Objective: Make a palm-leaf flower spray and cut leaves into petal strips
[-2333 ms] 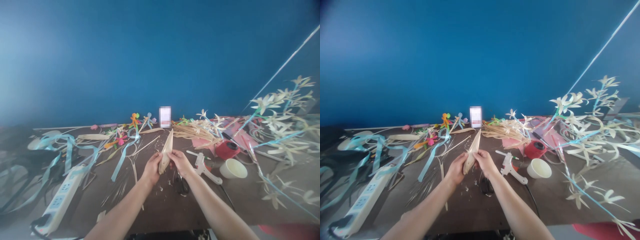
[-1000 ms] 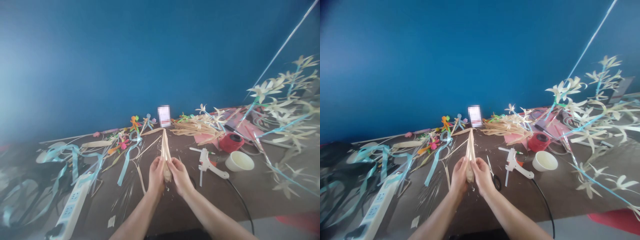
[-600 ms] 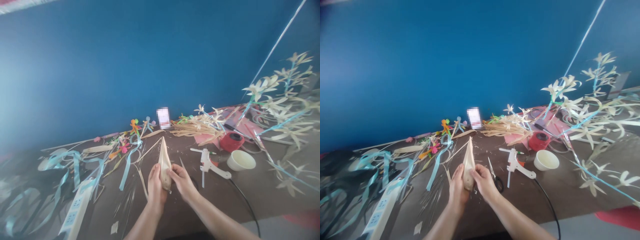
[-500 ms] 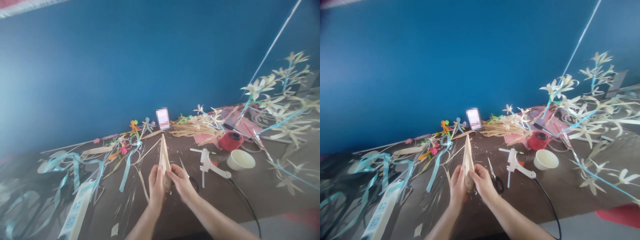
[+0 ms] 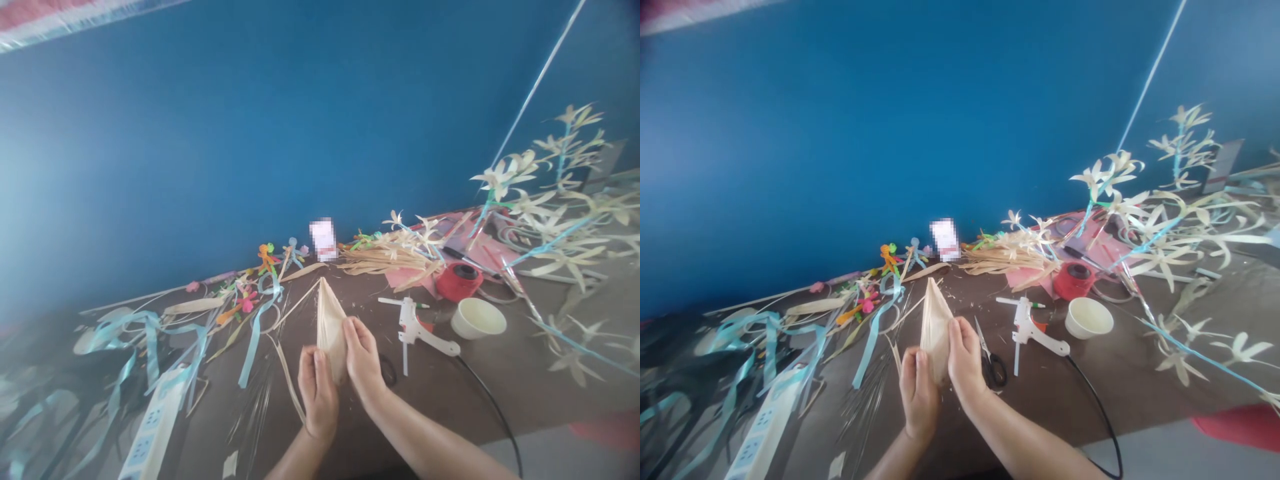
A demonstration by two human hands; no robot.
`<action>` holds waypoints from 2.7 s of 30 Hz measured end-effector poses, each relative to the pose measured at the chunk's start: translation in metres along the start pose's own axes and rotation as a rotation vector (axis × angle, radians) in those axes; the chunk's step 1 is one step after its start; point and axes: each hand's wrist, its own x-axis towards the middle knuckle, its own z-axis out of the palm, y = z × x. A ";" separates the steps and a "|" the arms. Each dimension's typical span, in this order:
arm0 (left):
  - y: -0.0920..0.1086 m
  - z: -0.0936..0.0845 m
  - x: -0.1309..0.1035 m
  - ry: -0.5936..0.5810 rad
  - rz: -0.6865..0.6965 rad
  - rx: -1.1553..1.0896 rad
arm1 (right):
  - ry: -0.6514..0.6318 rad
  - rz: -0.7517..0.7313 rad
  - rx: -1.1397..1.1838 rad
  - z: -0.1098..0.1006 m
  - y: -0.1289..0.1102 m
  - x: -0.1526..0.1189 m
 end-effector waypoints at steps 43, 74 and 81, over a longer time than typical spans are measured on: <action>0.015 -0.014 0.029 -0.369 0.153 0.510 | -0.440 -0.048 -0.270 -0.022 -0.035 0.020; -0.012 -0.020 0.026 -0.403 -0.254 -0.034 | -0.636 0.276 -0.259 -0.033 -0.009 0.023; -0.004 -0.018 0.027 -0.563 -0.435 -0.147 | -0.503 0.327 -0.196 -0.044 0.001 0.016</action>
